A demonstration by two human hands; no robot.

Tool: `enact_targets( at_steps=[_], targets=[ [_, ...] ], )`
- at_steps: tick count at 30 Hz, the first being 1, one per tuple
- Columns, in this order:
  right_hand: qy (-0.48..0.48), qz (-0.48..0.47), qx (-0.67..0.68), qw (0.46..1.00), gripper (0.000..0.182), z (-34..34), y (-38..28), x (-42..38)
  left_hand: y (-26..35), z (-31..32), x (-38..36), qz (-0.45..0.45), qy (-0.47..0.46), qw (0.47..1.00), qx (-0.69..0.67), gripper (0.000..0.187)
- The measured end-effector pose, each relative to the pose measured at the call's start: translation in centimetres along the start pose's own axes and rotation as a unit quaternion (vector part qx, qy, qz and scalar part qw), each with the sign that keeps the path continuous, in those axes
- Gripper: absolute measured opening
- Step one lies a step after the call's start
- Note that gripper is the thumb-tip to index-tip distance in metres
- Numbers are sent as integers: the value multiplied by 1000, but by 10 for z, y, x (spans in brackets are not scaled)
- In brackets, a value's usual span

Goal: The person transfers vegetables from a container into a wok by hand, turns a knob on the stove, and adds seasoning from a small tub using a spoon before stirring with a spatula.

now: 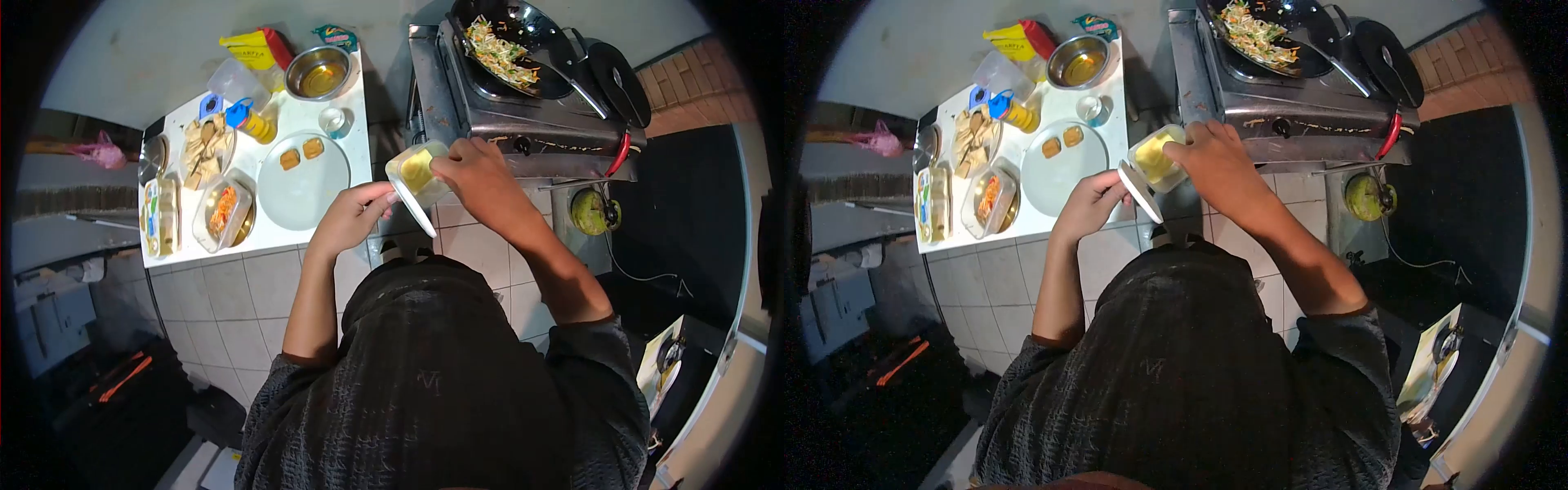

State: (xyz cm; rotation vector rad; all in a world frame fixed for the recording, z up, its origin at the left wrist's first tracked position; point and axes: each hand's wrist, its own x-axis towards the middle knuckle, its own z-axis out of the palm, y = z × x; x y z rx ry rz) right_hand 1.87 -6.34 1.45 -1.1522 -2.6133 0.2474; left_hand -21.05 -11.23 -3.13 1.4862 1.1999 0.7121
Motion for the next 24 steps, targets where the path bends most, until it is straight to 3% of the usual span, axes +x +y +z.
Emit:
enact_targets(
  at_steps=[4,10,15,21,24],
  targets=[
    [24,30,63,997,11,9,2,0,-10,-4,12,7,-7,1000,-22,19],
    [123,129,103,979,18,26,1,2,-18,-4,27,-1,-14,998,-61,20],
    [194,237,199,931,16,37,4,1,-13,-2,38,11,-29,999,-39,21],
    [228,339,186,893,17,32,13,0,-5,5,55,17,-40,998,-37,21],
    [232,336,169,897,17,30,28,-3,2,10,68,14,-38,999,-32,21]
  ],
)
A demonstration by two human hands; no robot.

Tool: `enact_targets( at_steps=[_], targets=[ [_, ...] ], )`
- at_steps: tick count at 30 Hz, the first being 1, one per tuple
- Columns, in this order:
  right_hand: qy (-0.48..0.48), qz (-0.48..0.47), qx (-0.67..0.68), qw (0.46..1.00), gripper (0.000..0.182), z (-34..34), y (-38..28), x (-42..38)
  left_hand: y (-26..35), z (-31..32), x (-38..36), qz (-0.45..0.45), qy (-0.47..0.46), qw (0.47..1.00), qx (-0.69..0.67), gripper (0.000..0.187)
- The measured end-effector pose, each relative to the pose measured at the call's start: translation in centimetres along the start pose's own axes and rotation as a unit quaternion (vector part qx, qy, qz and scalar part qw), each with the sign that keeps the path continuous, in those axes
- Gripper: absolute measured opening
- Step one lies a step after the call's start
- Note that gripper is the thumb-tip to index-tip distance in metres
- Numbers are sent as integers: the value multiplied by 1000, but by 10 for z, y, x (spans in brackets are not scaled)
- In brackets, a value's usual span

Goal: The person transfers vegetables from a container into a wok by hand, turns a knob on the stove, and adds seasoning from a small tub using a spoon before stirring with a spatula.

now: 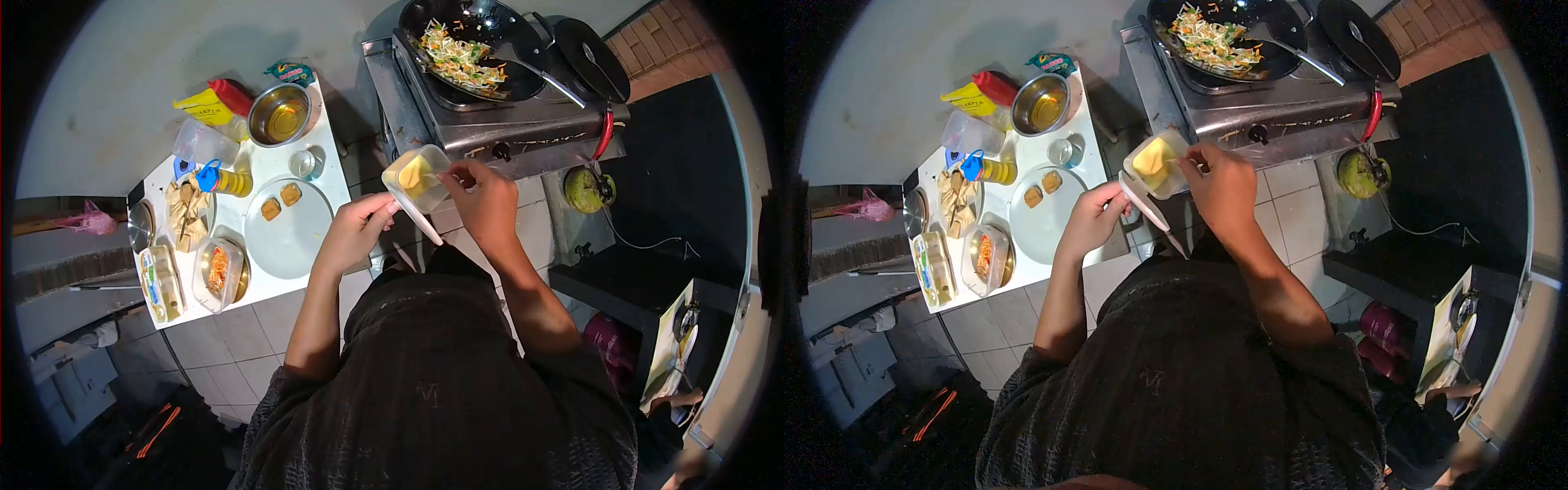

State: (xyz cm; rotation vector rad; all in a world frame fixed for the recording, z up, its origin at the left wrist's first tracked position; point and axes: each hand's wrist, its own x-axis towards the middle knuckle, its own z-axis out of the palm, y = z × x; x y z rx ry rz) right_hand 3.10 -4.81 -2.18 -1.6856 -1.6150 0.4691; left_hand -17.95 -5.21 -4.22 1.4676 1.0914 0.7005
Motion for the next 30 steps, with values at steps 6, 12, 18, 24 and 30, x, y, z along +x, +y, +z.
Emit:
enact_targets(
  at_steps=[6,12,18,24,30],
  targets=[
    [7,46,102,994,19,-6,27,29,7,21,31,-6,26,1000,11,22],
    [-51,24,139,989,18,-28,63,76,29,50,61,-41,81,995,31,22],
    [-117,11,206,971,19,-63,73,133,55,79,80,-66,169,983,30,22],
    [-170,43,358,917,17,-76,94,179,59,106,91,-74,217,972,-45,24],
    [-88,52,371,923,16,-93,95,242,57,116,90,-117,218,967,-57,24]
  ],
)
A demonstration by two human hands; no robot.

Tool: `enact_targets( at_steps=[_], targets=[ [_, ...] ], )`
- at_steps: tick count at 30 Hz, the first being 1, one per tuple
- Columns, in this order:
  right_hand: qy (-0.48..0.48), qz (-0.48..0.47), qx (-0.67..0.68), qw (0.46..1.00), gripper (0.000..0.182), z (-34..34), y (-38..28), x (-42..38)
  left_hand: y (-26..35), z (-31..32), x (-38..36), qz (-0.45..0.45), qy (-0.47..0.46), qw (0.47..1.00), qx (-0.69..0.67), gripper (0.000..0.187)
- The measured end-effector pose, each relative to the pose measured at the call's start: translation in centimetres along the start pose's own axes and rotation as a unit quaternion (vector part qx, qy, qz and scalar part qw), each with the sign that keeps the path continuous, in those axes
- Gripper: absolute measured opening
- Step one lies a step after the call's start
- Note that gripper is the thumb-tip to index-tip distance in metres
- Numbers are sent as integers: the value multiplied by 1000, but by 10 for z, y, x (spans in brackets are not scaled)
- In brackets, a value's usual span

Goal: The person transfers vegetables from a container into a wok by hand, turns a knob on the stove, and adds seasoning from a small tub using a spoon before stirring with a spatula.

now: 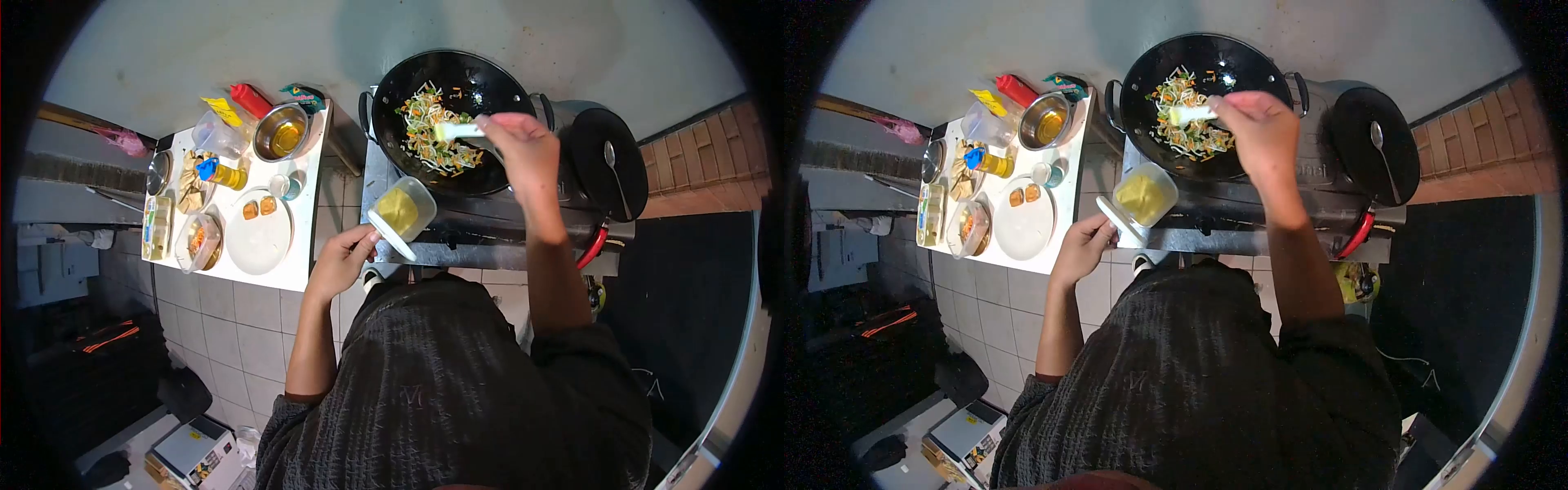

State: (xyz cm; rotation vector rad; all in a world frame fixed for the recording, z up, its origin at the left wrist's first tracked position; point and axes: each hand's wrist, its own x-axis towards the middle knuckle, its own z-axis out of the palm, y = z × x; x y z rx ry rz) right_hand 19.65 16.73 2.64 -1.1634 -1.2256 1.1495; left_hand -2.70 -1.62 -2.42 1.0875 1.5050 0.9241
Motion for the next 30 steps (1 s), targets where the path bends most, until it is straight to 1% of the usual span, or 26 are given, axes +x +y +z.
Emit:
enact_targets(
  at_steps=[1,2,4,5,7,10,11,13,19,24,27,30],
  targets=[
    [9,-38,32,999,17,0,-4,8,0,-1,-1,4,-3,1000,-2,24],
    [30,-59,-4,998,18,0,-9,16,1,-4,-3,6,-1,1000,-2,24],
    [65,-109,-29,991,22,1,-6,36,0,-9,-6,6,4,1000,-6,23],
    [63,-112,-30,991,22,1,-7,43,-1,-12,-7,8,6,1000,-7,23],
    [98,-167,-119,974,27,2,-10,55,-4,-18,-9,23,11,999,-40,23],
    [110,-186,-126,968,29,3,-17,66,-10,-26,-12,22,19,999,-35,23],
    [124,-185,-148,964,29,1,-18,70,-11,-29,-13,25,21,999,-36,23],
    [129,-184,-146,963,30,1,-25,74,-13,-33,-14,4,18,999,-33,23],
    [134,-184,-133,965,32,9,-35,76,-21,-40,-14,4,12,1000,-23,23],
    [91,-180,-150,968,34,25,-43,66,-16,-46,-13,7,13,999,-39,23],
    [94,-182,-178,963,33,24,-48,54,-18,-51,-12,9,13,999,-36,23],
    [76,-196,-164,964,31,14,-48,40,-23,-55,-11,13,14,999,-41,23]
  ],
)
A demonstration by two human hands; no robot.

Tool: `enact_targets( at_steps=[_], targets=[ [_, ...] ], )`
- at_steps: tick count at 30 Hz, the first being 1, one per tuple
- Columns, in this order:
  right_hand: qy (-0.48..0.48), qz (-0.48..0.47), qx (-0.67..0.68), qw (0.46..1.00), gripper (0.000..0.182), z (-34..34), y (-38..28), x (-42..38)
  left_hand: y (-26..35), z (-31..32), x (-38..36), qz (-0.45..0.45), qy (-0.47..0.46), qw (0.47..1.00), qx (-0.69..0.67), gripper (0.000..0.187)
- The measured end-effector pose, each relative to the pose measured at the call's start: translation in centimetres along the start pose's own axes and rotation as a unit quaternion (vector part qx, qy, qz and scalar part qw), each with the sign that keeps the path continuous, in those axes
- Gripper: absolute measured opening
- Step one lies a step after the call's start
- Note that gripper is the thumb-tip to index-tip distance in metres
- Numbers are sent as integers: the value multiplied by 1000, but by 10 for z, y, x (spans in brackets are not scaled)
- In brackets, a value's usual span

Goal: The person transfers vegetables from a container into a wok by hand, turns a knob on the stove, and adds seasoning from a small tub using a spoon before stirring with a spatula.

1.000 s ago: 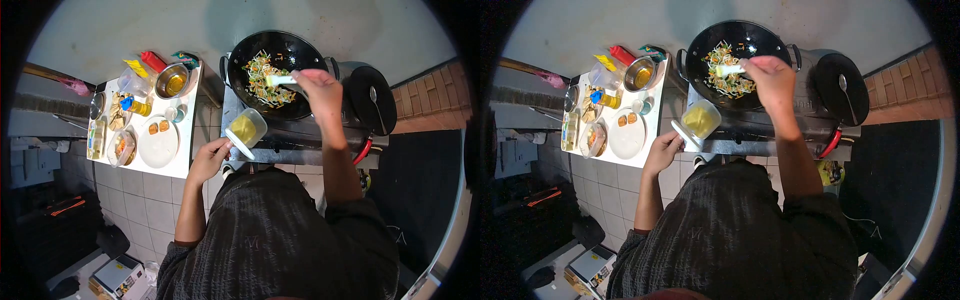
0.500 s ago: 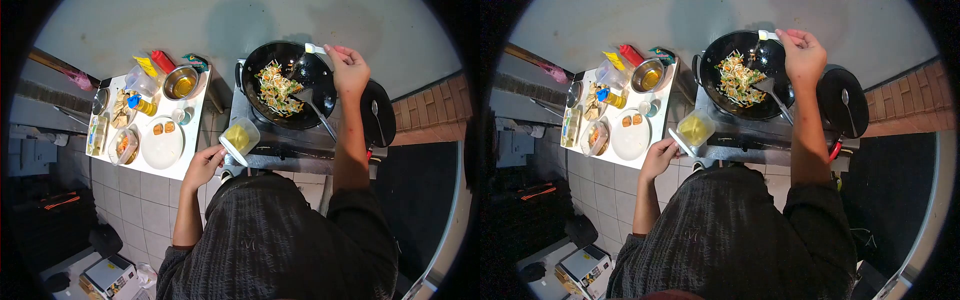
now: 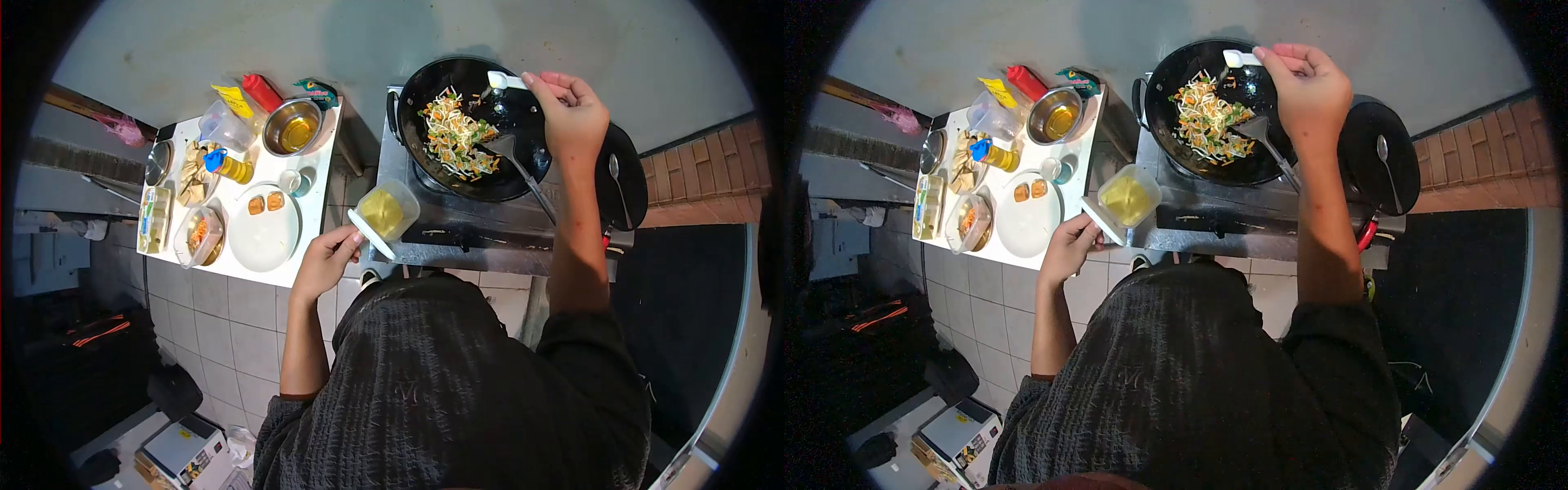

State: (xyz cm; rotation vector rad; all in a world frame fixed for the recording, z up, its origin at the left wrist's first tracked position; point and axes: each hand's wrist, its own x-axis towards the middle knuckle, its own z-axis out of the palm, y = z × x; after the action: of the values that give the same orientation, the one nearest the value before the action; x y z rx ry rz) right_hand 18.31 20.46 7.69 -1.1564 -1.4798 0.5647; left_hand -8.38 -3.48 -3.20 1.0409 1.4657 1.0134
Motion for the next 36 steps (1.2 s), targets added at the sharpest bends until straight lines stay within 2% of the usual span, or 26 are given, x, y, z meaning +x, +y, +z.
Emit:
enact_targets(
  at_steps=[8,14,16,20,24,27,30,32,36],
  targets=[
    [5,22,-6,1000,28,-29,1,-9,3,0,4,13,-6,1000,6,23],
    [-6,-18,-18,1000,29,5,11,2,1,2,3,1,-5,1000,5,22],
    [9,-34,-77,996,29,18,4,6,2,2,0,4,-6,1000,-21,21],
    [32,-98,-103,989,24,34,10,16,2,-1,-5,-2,1,1000,-30,21],
    [18,-108,-122,986,27,33,-5,22,9,0,-10,-5,11,999,-36,20],
    [43,-88,-102,990,25,34,-16,23,6,0,-8,-4,17,999,-39,20],
    [33,-122,-125,984,23,33,-12,23,5,4,-7,6,9,999,-48,20],
    [86,-204,-142,965,20,31,-14,23,6,7,-4,6,7,998,-54,20],
    [40,-246,-148,957,23,27,8,25,9,10,-1,8,0,999,-43,20]
  ],
)
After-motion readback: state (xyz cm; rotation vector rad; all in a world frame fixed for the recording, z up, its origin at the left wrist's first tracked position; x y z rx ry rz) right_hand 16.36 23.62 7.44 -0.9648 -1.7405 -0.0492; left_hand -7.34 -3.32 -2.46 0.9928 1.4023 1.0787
